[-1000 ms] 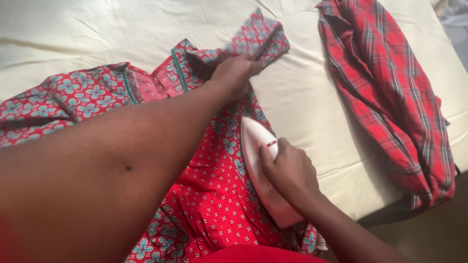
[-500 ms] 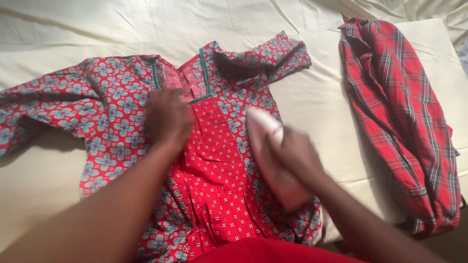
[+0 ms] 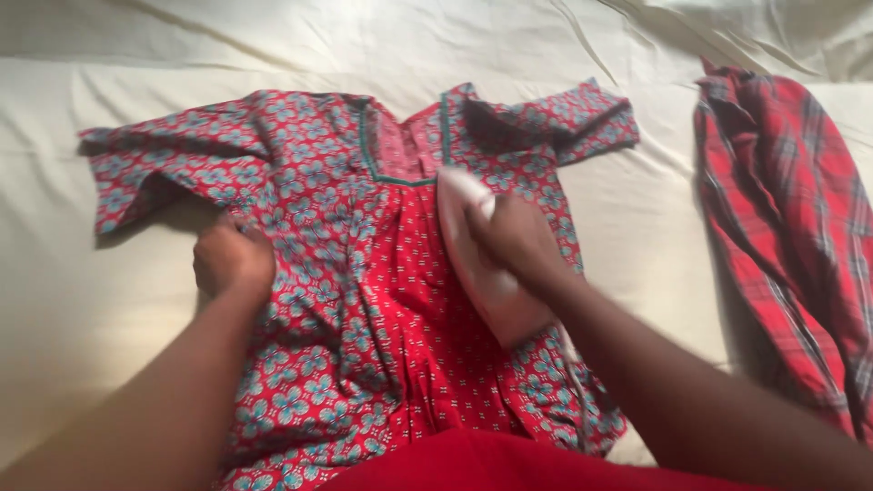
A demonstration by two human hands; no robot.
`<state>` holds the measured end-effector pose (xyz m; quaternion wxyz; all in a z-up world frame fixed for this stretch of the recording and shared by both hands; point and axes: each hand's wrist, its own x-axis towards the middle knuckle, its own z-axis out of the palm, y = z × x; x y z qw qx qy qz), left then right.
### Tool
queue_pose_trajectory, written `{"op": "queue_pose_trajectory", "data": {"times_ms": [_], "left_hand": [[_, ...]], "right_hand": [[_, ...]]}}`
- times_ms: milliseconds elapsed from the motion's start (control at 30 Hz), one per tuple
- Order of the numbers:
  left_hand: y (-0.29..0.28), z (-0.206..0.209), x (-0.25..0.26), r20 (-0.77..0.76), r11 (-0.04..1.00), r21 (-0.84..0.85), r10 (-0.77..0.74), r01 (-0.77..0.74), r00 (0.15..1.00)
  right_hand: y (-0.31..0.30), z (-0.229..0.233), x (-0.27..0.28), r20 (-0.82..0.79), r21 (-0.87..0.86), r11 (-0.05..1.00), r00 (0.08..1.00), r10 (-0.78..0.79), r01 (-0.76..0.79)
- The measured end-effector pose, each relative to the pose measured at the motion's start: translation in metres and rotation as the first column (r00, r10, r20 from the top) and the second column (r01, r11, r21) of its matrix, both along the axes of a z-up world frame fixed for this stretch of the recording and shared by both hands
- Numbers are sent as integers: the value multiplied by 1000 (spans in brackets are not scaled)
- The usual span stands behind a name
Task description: Ironing a red patterned dress on the surface of a bed.
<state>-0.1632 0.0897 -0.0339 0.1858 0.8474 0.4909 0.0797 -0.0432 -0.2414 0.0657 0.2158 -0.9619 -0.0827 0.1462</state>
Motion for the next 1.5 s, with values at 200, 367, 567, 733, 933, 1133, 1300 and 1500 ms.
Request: {"op": "queue_pose_trajectory", "data": {"times_ms": [200,367,567,733,933,1133,1300,1500], "left_hand": [[33,8,12,186,997,-81,29,-14,982],[-8,72,8,-41,988,-143,-70,64,997],[-56,76,-6,46,768,575,-375,283,926],[-93,69,0,-241,877,-166,-479,450,844],[-64,26,13,76,918,-387,-63,88,995],[-35,-24,32,407,875,-461,62,147,911],[-50,65,3,108,911,-101,-389,399,915],[-52,57,11,-32,887,66,-455,456,890]], "right_hand": [[7,20,-94,-96,-83,995,994,50,-58],[32,18,-69,-84,-77,997,996,-11,4],[38,0,-40,0,-71,997,1000,-8,8],[-2,4,-102,-20,-107,990,996,86,-88],[6,18,-119,-64,-99,995,998,6,-13],[57,13,-54,32,-4,1000,999,-31,31],[17,-2,-84,45,-17,997,996,78,-77],[-21,21,-147,-63,-51,994,994,89,-92]]}}
